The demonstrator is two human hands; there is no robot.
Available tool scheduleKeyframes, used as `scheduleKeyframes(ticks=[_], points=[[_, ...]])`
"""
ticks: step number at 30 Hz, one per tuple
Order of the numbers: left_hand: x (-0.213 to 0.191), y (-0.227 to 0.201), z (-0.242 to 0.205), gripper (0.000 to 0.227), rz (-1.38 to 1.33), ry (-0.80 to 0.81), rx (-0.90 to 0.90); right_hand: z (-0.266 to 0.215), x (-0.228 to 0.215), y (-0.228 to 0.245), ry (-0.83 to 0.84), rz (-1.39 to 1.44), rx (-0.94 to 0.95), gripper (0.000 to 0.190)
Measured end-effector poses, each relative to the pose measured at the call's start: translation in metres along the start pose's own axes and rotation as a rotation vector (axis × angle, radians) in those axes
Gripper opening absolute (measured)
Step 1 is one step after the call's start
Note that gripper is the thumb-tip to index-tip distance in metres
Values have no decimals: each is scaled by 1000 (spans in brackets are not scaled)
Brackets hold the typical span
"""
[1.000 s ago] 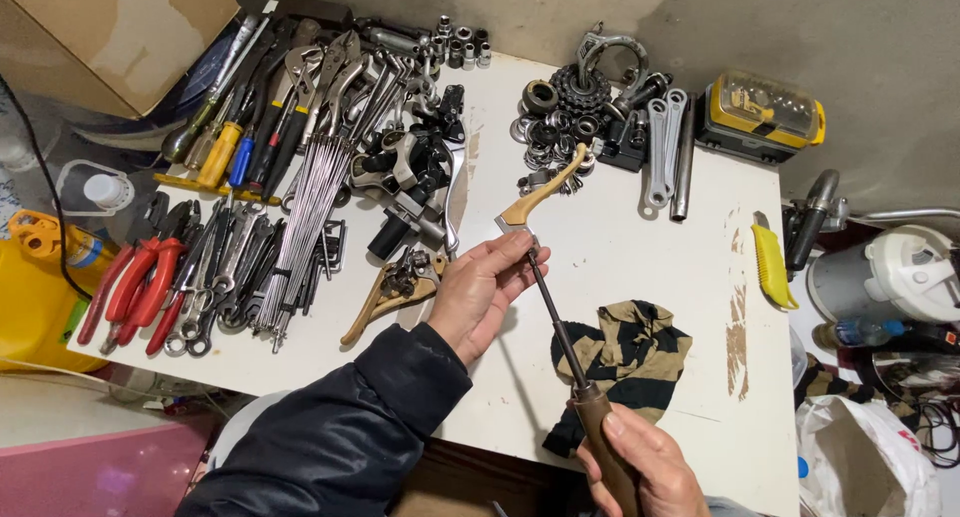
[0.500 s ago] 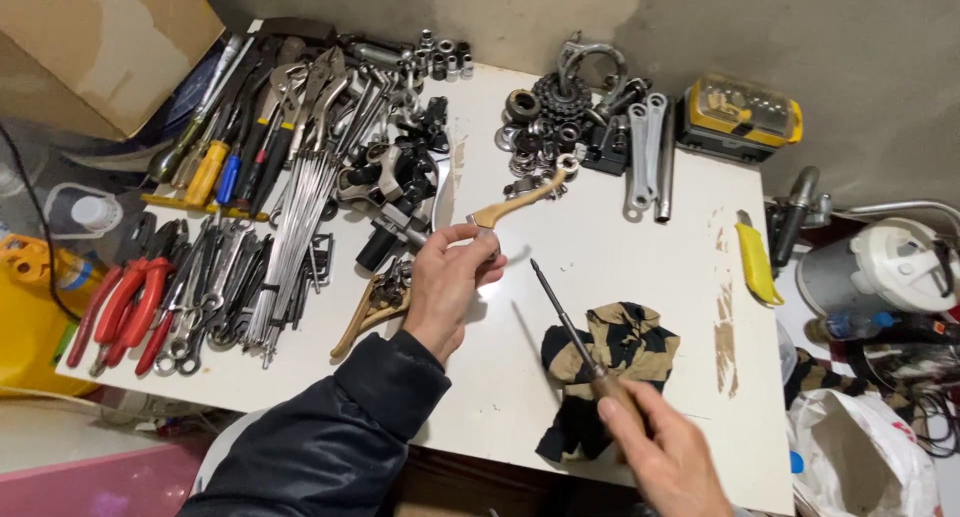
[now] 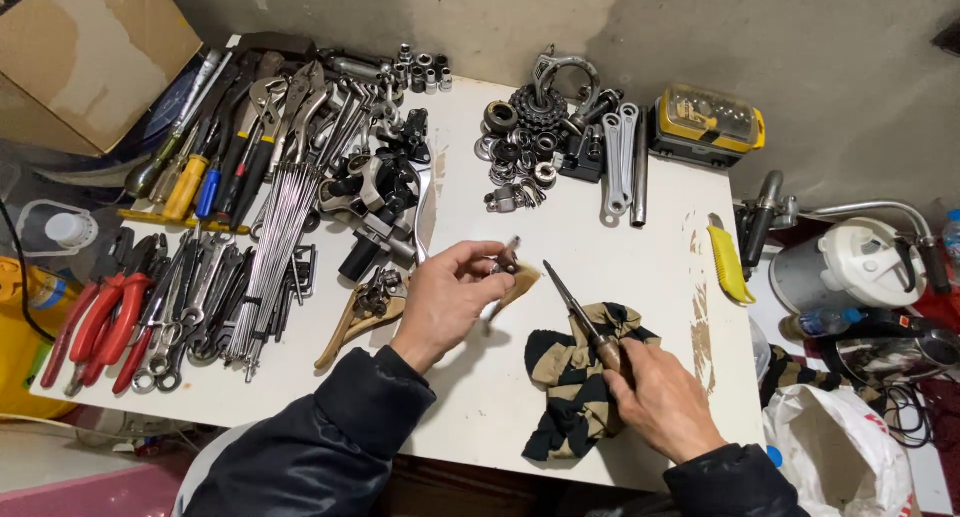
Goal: The person assembles a small metal component onto a wooden bicycle lever using their hands. They then use a screwdriver to tighten a screw on the lever and repeat the process with a second lever.
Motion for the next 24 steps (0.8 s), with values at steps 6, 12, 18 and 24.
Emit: scheduleKeyframes(ticks=[6,12,18,24], points=[[5,4,-2,37,19,30,-45,-27,-49,23,-361,544,-220,53],[19,13,-3,41,227,40,117,-47,-45,94,-41,511,-55,85],[16,13,-5,39,213,7,50,-32,-21,113,-67,519,-73,48],[10,16,0,36,268,-18,123,-26,-28,101,-182,436,-141,25]])
Point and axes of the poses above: each hand's wrist, its own z-axis towards the middle knuckle, its own x-axis out of the palm, y = z × x, the point moved 7 cm from there along z, towards the middle knuckle, and after that the axes turned 7 degrees about -z, right-handed, at the moved point
